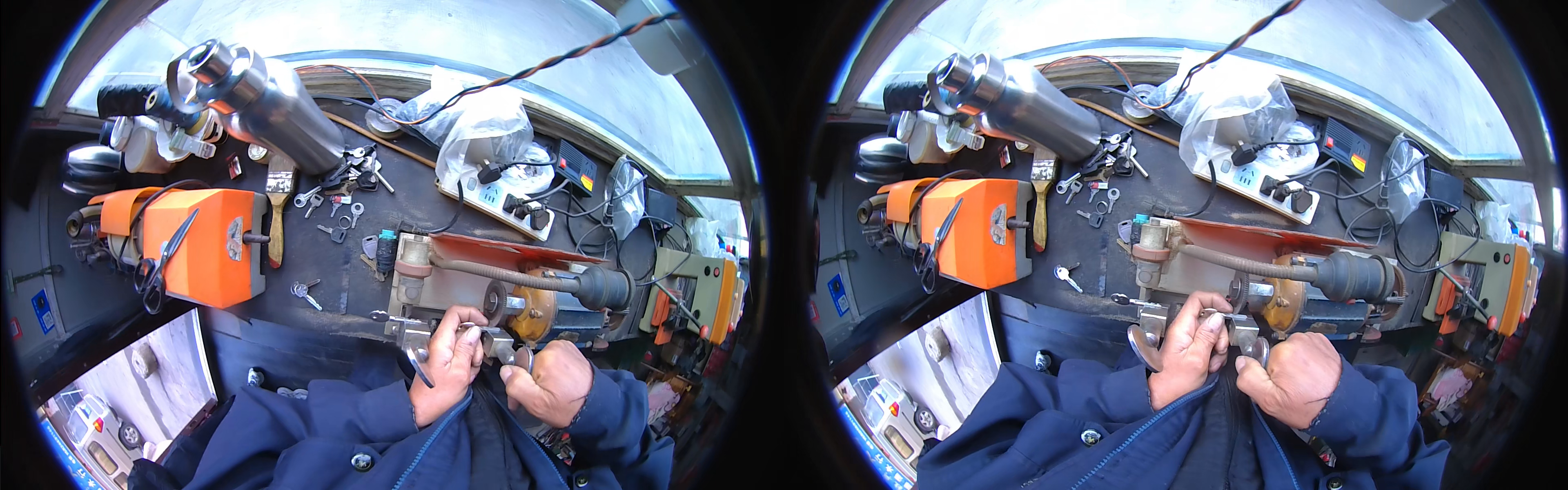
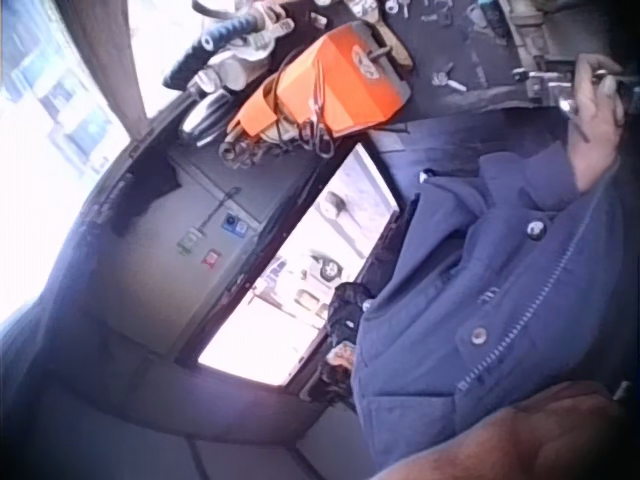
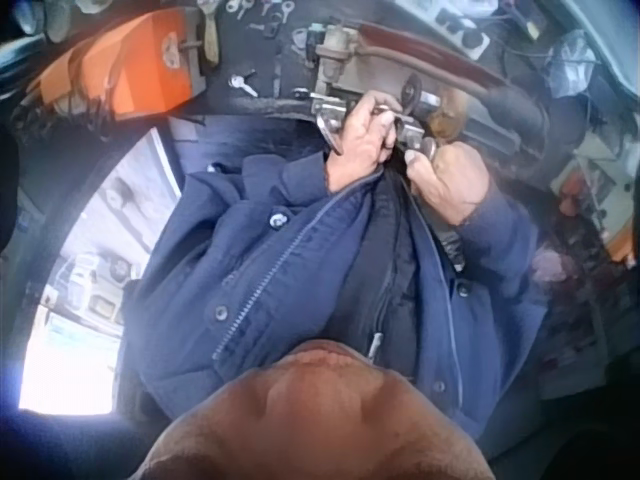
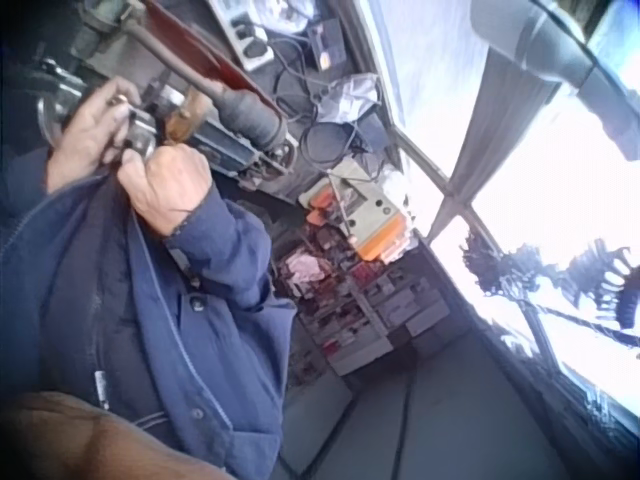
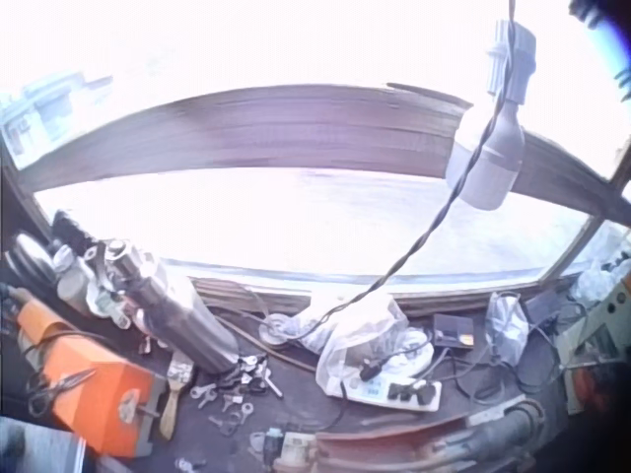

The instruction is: The person secures a key blank in a key-cutting machine vise, aligns it against a guide, and runs the cutting wheel along the key profile. They repeat this process for several keys, removing and replacing each key blank between cuts.

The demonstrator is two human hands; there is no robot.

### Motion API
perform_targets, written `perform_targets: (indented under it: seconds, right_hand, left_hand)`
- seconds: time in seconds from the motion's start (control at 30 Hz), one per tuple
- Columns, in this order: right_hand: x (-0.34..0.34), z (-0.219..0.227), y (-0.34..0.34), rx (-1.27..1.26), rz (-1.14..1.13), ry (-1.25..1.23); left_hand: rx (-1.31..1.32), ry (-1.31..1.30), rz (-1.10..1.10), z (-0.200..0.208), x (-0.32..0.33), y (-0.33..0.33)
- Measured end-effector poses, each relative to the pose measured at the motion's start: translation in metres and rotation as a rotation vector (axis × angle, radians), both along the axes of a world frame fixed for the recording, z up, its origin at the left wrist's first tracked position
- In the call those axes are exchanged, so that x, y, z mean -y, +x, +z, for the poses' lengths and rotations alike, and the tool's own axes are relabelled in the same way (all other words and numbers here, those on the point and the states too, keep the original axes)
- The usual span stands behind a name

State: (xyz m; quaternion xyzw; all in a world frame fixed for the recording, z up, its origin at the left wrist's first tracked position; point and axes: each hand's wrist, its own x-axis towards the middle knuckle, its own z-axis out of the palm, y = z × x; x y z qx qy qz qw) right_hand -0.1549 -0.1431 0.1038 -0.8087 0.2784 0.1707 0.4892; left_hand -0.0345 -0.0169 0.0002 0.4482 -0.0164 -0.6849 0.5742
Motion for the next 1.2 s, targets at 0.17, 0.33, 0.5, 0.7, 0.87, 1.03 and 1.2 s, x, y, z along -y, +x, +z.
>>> perform_targets:
  seconds: [0.17,0.33,0.5,0.7,0.87,1.03,1.2]
  right_hand:
    - [-0.004,0.001,-0.002,-0.018,-0.032,0.025]
    - [-0.004,0.001,-0.004,-0.066,-0.075,0.039]
    - [-0.011,-0.002,-0.002,-0.119,-0.194,0.07]
    - [-0.01,-0.002,0.003,-0.106,-0.184,0.068]
    - [-0.009,0.0,0.004,-0.117,-0.161,0.054]
    - [-0.011,0.002,0.002,-0.138,-0.187,0.057]
    - [-0.011,0.002,0.005,-0.164,-0.242,0.064]
  left_hand:
    - [0.037,-0.016,-0.024,0.0,-0.001,-0.001]
    - [0.054,-0.003,-0.044,0.001,0.0,-0.001]
    - [0.02,0.02,-0.028,0.003,-0.001,0.002]
    - [0.046,-0.002,-0.062,0.001,0.0,0.006]
    - [0.051,-0.012,-0.061,0.001,0.0,0.005]
    - [0.091,-0.022,-0.071,0.001,0.0,0.003]
    - [0.085,-0.013,-0.077,-0.001,-0.001,0.002]
